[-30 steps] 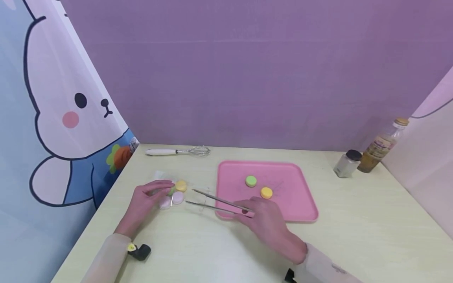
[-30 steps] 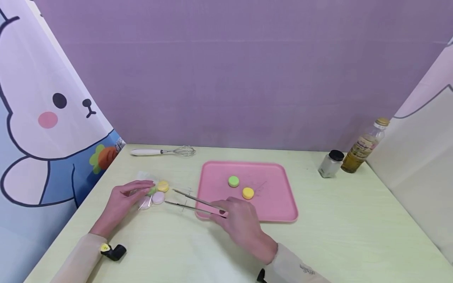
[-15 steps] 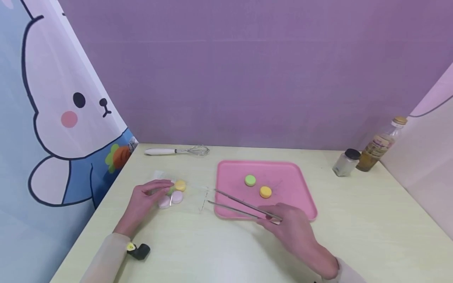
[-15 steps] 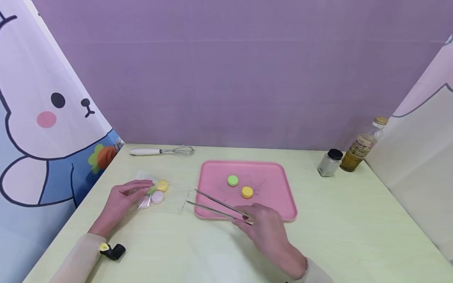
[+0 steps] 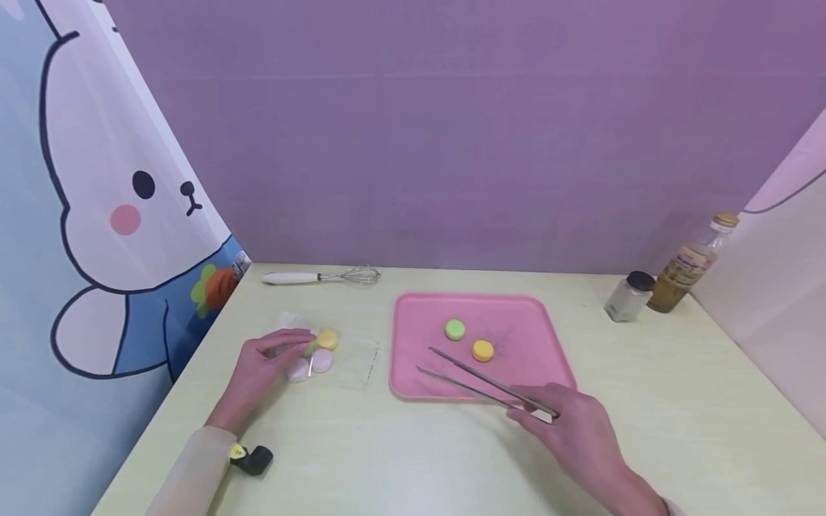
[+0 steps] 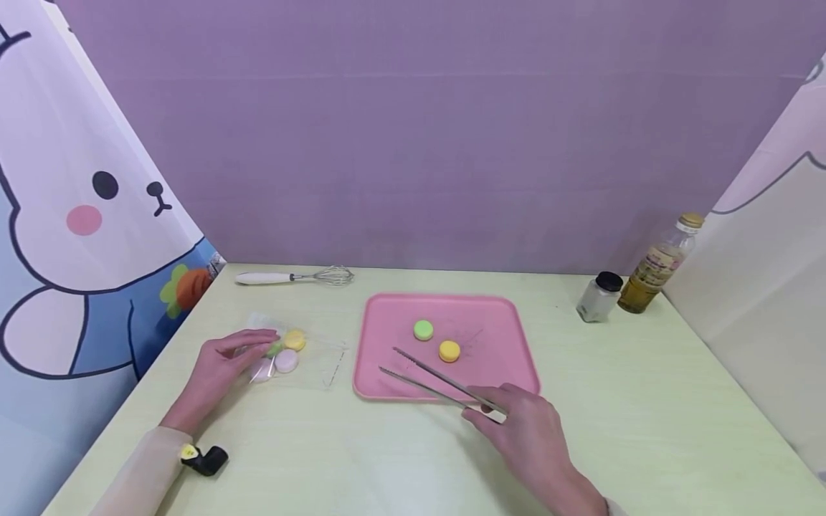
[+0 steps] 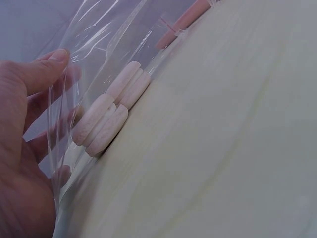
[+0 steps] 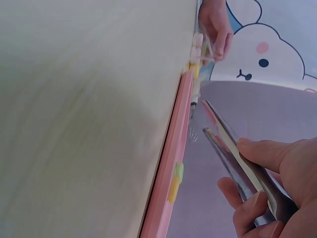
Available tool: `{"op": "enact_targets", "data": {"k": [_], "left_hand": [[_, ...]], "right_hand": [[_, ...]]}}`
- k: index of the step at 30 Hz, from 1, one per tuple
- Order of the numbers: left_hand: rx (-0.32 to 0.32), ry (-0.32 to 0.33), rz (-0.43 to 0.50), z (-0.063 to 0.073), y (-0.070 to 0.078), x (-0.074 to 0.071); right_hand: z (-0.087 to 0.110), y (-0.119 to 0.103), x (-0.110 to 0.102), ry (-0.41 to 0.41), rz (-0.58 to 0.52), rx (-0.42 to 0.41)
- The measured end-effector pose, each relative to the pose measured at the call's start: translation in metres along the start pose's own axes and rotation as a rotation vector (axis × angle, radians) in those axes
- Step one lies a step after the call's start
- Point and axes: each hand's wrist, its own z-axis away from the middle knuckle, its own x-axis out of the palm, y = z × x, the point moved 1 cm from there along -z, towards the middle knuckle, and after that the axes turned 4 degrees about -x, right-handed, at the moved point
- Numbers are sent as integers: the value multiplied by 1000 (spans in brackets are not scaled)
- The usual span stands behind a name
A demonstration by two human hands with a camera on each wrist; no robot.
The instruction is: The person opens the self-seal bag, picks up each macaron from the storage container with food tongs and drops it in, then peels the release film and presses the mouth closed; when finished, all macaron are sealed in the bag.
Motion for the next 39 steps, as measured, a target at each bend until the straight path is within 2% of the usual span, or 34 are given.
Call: {"op": "enact_targets", "data": {"k": [5, 12, 20, 28, 39], "left_hand": [[-5, -3, -11, 0, 1, 0], [-14, 1, -13, 1, 2, 0], [-21, 1, 0, 0, 0, 0], [-18, -2, -16, 0, -1, 0], [-12, 4, -16, 0, -2, 1]], "right_hand": [[8, 9, -9, 30, 30, 20], [22, 20, -23, 42, 60, 109], [32, 35, -32, 74, 88, 170], [33, 47, -34, 70, 111, 219], [27, 52, -27, 14, 106, 263]]}}
